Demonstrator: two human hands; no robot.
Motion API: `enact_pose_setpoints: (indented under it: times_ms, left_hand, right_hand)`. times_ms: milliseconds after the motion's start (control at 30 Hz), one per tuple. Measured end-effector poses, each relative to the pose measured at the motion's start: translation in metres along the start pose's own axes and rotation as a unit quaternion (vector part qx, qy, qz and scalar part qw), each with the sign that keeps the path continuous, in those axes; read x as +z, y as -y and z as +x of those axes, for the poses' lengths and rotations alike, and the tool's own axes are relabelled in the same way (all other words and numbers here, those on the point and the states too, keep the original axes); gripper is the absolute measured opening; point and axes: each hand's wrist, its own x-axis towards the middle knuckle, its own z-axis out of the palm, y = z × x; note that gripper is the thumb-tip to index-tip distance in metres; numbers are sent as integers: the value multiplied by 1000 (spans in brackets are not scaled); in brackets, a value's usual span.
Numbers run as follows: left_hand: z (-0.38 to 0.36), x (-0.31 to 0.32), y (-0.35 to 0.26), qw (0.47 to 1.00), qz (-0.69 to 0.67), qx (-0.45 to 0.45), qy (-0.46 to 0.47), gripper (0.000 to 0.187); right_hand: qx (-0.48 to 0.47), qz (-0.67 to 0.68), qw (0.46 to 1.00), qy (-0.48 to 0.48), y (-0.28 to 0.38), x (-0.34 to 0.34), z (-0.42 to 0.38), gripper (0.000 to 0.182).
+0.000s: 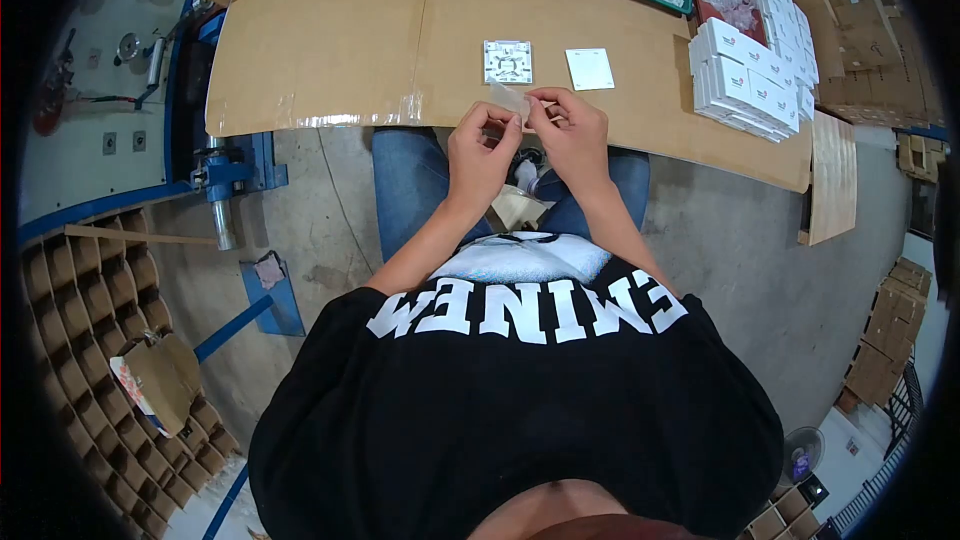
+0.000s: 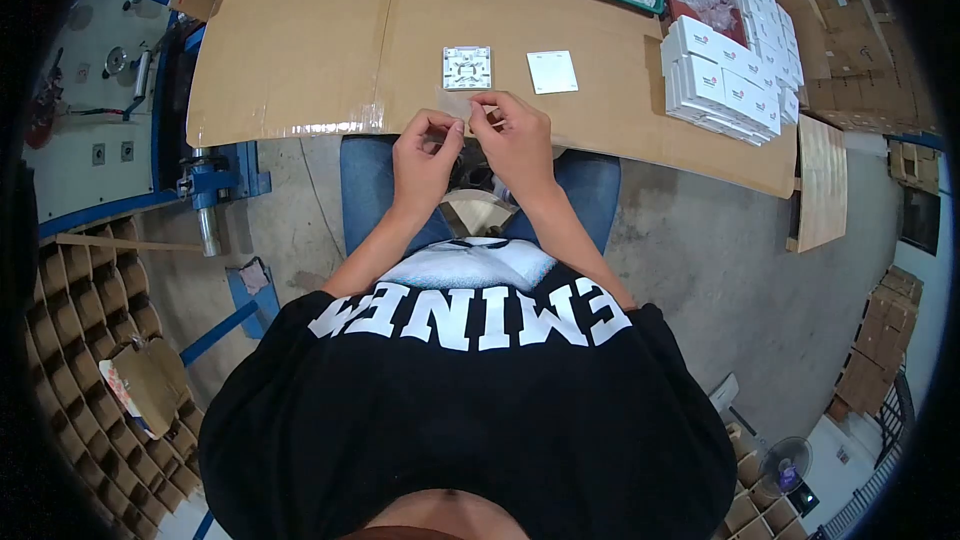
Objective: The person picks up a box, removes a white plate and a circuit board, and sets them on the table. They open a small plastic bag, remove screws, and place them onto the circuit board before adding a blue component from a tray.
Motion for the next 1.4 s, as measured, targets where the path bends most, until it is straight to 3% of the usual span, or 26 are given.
enact_pose_setpoints:
  times_ms: [33,100,167,200,267,300,667,867,933,1067,1133,1233,1400]
  left_hand:
    - [0,-1,1,1000,3,-12,6,8]
    - [1,-3,4,1000,6,-23,11,8]
    - [3,-5,8,992,-55,-104,33,17]
    - [4,-6,2,992,-55,-105,32,17]
    - [7,-9,-11,954,-206,-219,17,28]
    - [8,-11,-8,951,-190,-241,19,36]
    - [7,-9,0,957,-166,-237,5,25]
    - [6,-4,1,965,-171,-197,-14,28]
    - [6,-2,1,966,-173,-192,-19,29]
    - [4,1,6,972,-176,-148,-55,28]
    - [4,2,7,973,-169,-142,-62,28]
    - [3,4,-1,970,-197,-132,-48,27]
    - [6,-1,-6,954,-253,-160,-24,27]
  right_hand:
    - [-44,-72,996,-16,1,0,-1,10]
    - [-80,-93,992,-26,3,1,-2,10]
    - [-115,-113,986,-36,3,2,-3,12]
    - [-145,-119,982,-25,1,0,-2,14]
    - [-175,-124,977,-12,-1,-2,0,16]
    - [-195,-130,972,15,-2,-3,0,17]
    - [-254,-159,953,39,-6,-2,-1,19]
    - [-198,-97,975,0,-12,7,-6,12]
    - [-118,22,992,-44,-13,16,-7,10]
    - [-25,110,991,-73,-8,20,-9,13]
    - [148,230,962,4,-14,15,-8,17]
    - [200,322,924,50,-16,10,-6,17]
    - [188,276,939,86,-20,1,-3,17]
